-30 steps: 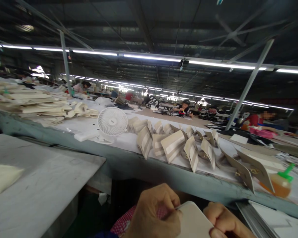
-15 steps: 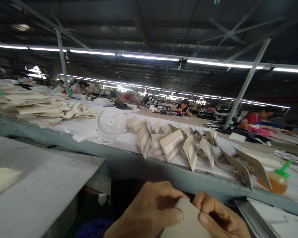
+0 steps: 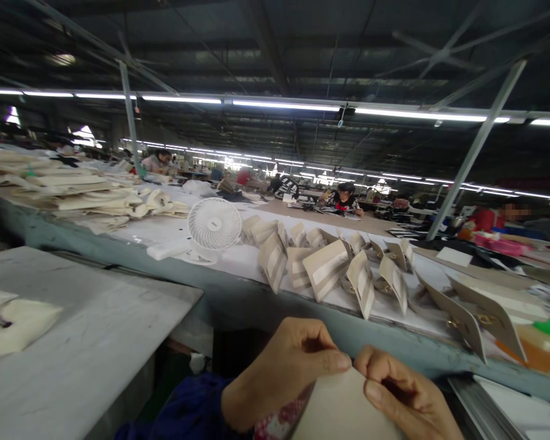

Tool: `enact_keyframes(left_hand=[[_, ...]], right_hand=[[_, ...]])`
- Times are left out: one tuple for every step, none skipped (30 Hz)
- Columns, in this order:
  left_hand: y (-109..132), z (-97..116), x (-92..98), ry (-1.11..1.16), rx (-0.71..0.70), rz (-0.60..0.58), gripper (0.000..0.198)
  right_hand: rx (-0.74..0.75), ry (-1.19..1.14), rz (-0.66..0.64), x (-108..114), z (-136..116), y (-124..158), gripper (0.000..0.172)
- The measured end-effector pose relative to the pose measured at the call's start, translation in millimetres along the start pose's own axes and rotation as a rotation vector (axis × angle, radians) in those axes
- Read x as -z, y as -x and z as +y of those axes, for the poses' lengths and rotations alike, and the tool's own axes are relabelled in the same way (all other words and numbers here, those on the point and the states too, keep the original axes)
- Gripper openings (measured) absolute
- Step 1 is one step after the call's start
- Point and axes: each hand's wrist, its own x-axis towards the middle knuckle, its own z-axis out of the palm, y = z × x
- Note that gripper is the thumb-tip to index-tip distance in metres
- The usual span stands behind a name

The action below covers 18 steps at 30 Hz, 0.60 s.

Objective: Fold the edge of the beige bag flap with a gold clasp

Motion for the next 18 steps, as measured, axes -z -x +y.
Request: enact_keyframes(left_hand=[[-3, -1, 1.5, 0.010, 0.000, -0.007, 0.031], [-6, -2, 3.0, 0.021, 0.003, -0.018, 0.034], [-8, -2, 4.5, 0.034, 0.004, -0.030, 0.036], [-8, -2, 6.0, 0.043, 0.004, -0.042, 0.038], [-8, 0, 7.4, 0.048, 0.002, -0.055, 0.038], [-5, 1, 8.5, 0.053, -0.005, -0.073, 0.039], [-2, 3, 9.4, 0.057, -0.010, -0.092, 0.040], [3, 4, 10.0, 0.049, -0.007, -0.107, 0.038], [8, 5, 10.2, 0.031, -0.001, -0.119, 0.035], [14, 5, 10.0, 0.006, 0.003, -0.124, 0.031], [19, 5, 9.4, -0.024, 0.001, -0.114, 0.027], [24, 3, 8.3, -0.058, -0.008, -0.088, 0.026], [28, 1, 6.9, -0.095, -0.027, -0.047, 0.026], [31, -1, 5.2, -0.131, -0.058, 0.007, 0.026], [34, -4, 3.2, -0.163, -0.092, 0.071, 0.027], [36, -7, 1.0, -0.196, -0.126, 0.137, 0.027], [38, -10, -1.1, -0.225, -0.161, 0.197, 0.026], [39, -13, -3.2, -0.243, -0.194, 0.248, 0.024]], right_hand=[[0.002, 0.016, -0.023, 2, 2, -2, 0.030], [0.003, 0.031, -0.041, 3, 4, -3, 0.028], [0.000, 0.040, -0.052, 5, 5, -5, 0.028], [-0.005, 0.038, -0.044, 6, 7, -6, 0.027], [-0.015, 0.023, -0.020, 6, 8, -6, 0.027], [-0.027, 0.004, 0.010, 6, 9, -6, 0.028], [-0.040, -0.012, 0.040, 6, 10, -6, 0.028], [-0.050, -0.025, 0.082, 5, 10, -5, 0.028], [-0.051, -0.032, 0.135, 4, 11, -4, 0.028], [-0.040, -0.035, 0.197, 3, 12, -3, 0.028], [-0.019, -0.030, 0.261, 3, 14, -1, 0.027], [0.020, -0.017, 0.317, 3, 16, 0, 0.027], [0.075, 0.002, 0.360, 3, 18, 2, 0.025], [0.140, 0.030, 0.384, 4, 21, 3, 0.023], [0.207, 0.063, 0.391, 5, 23, 4, 0.020], [0.265, 0.093, 0.395, 6, 25, 6, 0.017], [0.313, 0.113, 0.407, 7, 27, 7, 0.014], [0.351, 0.120, 0.428, 8, 28, 8, 0.012]])
